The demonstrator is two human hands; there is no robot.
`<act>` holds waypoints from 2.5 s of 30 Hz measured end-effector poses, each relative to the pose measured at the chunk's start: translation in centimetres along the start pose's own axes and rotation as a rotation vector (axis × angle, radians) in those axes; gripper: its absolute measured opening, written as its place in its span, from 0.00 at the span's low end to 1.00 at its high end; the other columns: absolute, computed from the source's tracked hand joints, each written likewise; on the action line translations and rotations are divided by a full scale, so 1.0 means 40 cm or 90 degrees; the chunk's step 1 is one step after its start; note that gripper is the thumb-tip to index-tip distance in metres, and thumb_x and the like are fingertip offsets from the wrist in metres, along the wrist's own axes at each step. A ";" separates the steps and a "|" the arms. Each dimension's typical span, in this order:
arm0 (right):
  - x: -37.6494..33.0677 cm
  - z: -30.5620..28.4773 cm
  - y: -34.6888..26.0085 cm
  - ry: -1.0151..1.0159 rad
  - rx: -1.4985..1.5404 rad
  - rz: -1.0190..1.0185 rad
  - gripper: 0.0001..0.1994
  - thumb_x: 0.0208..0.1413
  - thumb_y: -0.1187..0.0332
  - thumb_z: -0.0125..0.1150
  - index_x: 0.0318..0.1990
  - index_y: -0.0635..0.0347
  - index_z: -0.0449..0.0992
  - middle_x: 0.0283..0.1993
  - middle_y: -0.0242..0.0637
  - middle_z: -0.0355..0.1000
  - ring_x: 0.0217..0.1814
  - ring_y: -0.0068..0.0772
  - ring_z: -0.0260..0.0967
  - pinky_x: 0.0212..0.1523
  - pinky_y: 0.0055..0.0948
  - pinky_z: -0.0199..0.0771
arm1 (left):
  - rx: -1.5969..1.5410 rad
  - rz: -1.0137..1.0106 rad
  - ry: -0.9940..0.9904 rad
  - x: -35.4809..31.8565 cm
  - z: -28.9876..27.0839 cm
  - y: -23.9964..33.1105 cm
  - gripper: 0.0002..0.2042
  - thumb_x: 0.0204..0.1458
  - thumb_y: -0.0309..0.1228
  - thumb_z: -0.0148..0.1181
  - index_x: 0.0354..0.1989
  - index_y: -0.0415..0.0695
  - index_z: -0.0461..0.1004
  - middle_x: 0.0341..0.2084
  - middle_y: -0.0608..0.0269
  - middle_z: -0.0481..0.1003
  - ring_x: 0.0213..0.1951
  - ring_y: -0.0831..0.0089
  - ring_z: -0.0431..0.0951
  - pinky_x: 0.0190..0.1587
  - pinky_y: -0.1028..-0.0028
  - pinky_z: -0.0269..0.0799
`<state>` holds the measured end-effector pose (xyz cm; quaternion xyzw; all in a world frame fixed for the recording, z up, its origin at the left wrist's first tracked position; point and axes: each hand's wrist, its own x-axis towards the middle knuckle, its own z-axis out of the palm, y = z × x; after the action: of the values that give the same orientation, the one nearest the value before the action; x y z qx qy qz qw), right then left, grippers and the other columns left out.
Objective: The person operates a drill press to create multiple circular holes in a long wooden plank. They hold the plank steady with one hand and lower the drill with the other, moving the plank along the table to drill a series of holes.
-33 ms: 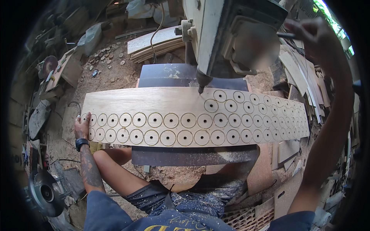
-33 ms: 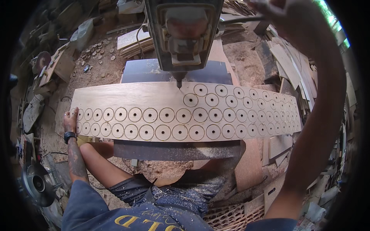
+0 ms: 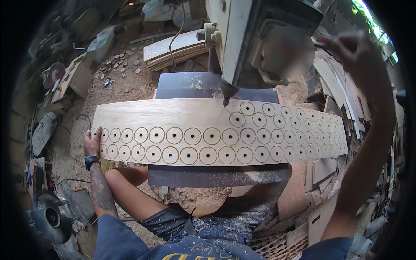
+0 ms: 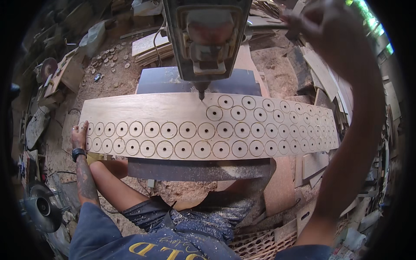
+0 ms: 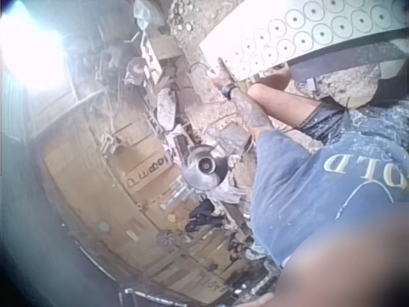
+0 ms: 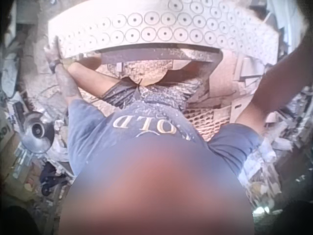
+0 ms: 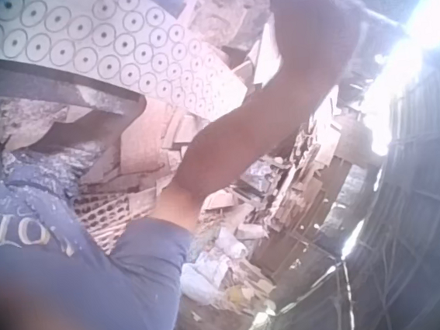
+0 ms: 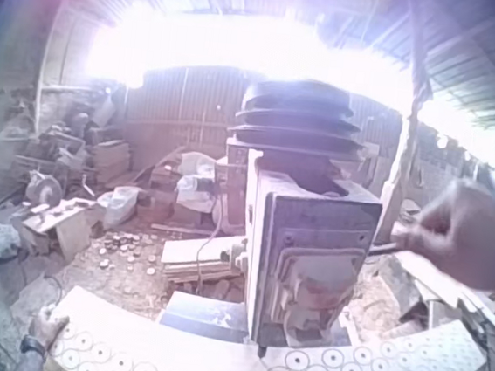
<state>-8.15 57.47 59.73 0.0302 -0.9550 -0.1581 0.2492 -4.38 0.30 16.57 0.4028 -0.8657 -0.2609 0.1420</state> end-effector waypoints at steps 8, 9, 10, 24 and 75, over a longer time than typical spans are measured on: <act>-0.217 0.173 -0.019 0.157 0.270 0.070 0.12 0.62 0.61 0.59 0.38 0.60 0.81 0.21 0.46 0.72 0.20 0.44 0.71 0.26 0.40 0.67 | 0.011 0.018 0.017 -0.002 0.001 -0.005 0.49 0.40 0.70 0.61 0.60 0.37 0.69 0.54 0.42 0.74 0.57 0.50 0.73 0.59 0.61 0.67; -0.224 0.187 -0.026 0.169 0.287 0.090 0.12 0.61 0.61 0.60 0.38 0.61 0.81 0.23 0.48 0.73 0.22 0.46 0.72 0.26 0.40 0.67 | 0.007 0.013 0.008 -0.002 0.001 -0.007 0.49 0.40 0.70 0.61 0.60 0.37 0.69 0.54 0.42 0.74 0.57 0.50 0.74 0.58 0.61 0.68; -0.229 0.202 -0.033 0.181 0.278 0.099 0.12 0.61 0.61 0.60 0.39 0.61 0.81 0.23 0.48 0.73 0.23 0.46 0.72 0.27 0.39 0.68 | 0.005 0.010 0.003 -0.002 0.002 -0.008 0.49 0.40 0.70 0.61 0.59 0.37 0.69 0.53 0.42 0.74 0.56 0.50 0.74 0.58 0.61 0.68; -0.260 0.295 -0.062 0.168 0.282 0.111 0.12 0.63 0.63 0.55 0.37 0.63 0.80 0.26 0.50 0.75 0.29 0.53 0.77 0.31 0.45 0.73 | 0.008 0.014 0.027 0.000 0.006 -0.006 0.46 0.39 0.71 0.60 0.56 0.41 0.72 0.49 0.43 0.77 0.52 0.48 0.76 0.54 0.59 0.70; -0.098 0.090 0.027 -0.214 0.137 0.066 0.15 0.65 0.55 0.54 0.39 0.59 0.78 0.41 0.47 0.74 0.41 0.44 0.75 0.41 0.46 0.74 | -0.028 0.014 -0.055 -0.031 -0.046 0.041 0.49 0.40 0.69 0.62 0.55 0.31 0.70 0.48 0.36 0.75 0.53 0.47 0.75 0.56 0.60 0.69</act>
<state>-6.45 60.06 55.27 -0.0193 -0.9948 -0.0448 0.0893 -3.79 1.52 18.99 0.3788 -0.8693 -0.2954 0.1162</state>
